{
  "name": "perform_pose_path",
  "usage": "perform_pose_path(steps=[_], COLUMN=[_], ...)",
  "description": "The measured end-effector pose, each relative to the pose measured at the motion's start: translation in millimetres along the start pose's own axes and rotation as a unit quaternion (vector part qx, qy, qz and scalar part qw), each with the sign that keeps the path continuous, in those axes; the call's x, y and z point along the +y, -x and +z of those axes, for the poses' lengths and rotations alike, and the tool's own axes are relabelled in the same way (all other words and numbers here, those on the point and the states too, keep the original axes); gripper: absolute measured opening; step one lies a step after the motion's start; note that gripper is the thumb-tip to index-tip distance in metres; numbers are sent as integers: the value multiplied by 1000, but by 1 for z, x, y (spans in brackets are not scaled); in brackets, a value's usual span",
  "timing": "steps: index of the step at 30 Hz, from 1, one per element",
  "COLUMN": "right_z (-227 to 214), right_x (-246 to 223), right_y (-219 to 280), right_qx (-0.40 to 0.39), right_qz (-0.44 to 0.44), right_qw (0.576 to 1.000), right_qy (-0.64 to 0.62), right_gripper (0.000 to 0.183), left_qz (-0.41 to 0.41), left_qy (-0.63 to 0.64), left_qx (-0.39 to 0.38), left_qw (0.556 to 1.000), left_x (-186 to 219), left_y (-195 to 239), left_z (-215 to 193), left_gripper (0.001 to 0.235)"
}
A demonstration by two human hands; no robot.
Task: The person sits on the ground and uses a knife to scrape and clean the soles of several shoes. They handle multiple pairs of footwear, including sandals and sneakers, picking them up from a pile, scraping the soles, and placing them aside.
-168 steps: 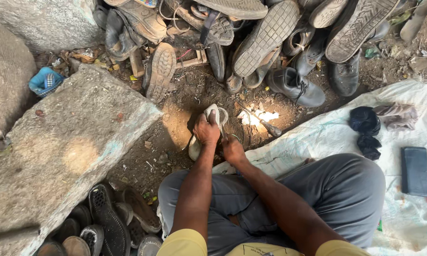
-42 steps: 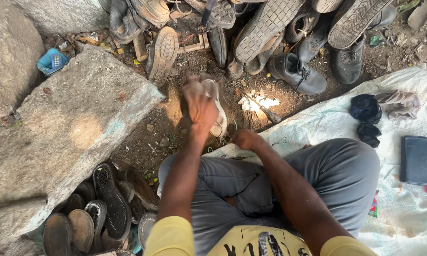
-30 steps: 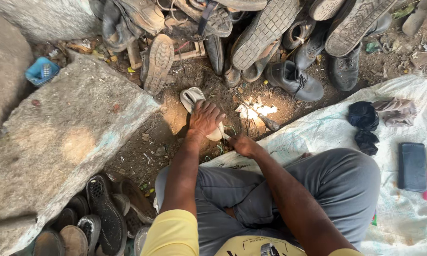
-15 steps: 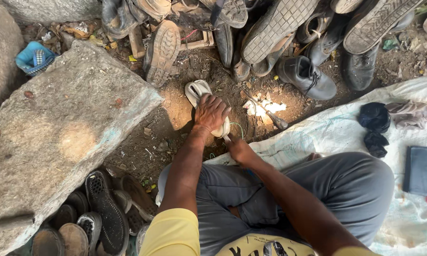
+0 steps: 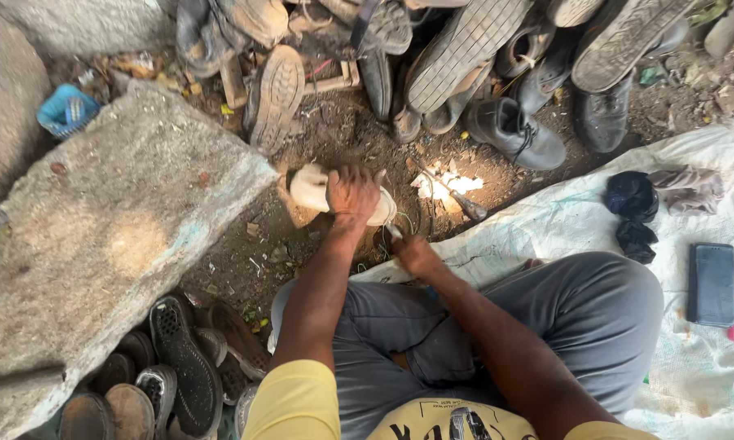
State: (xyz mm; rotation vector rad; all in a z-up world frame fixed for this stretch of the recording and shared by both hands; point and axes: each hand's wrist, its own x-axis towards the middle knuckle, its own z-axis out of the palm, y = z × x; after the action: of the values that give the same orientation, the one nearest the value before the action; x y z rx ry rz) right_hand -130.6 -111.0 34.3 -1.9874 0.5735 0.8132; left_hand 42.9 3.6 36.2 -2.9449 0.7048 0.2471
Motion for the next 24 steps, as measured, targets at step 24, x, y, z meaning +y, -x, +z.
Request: perform_pose_path(steps=[24], right_z=[18], right_x=[-7], right_y=[-9], right_qx=[54], right_qz=[-13], right_qw=[998], right_qy=[-39], right_gripper=[45], left_qz=[26], left_qy=[159], left_qx=[66], left_qw=[985], left_x=[-31], left_y=[24], left_z=[7], left_gripper=[53])
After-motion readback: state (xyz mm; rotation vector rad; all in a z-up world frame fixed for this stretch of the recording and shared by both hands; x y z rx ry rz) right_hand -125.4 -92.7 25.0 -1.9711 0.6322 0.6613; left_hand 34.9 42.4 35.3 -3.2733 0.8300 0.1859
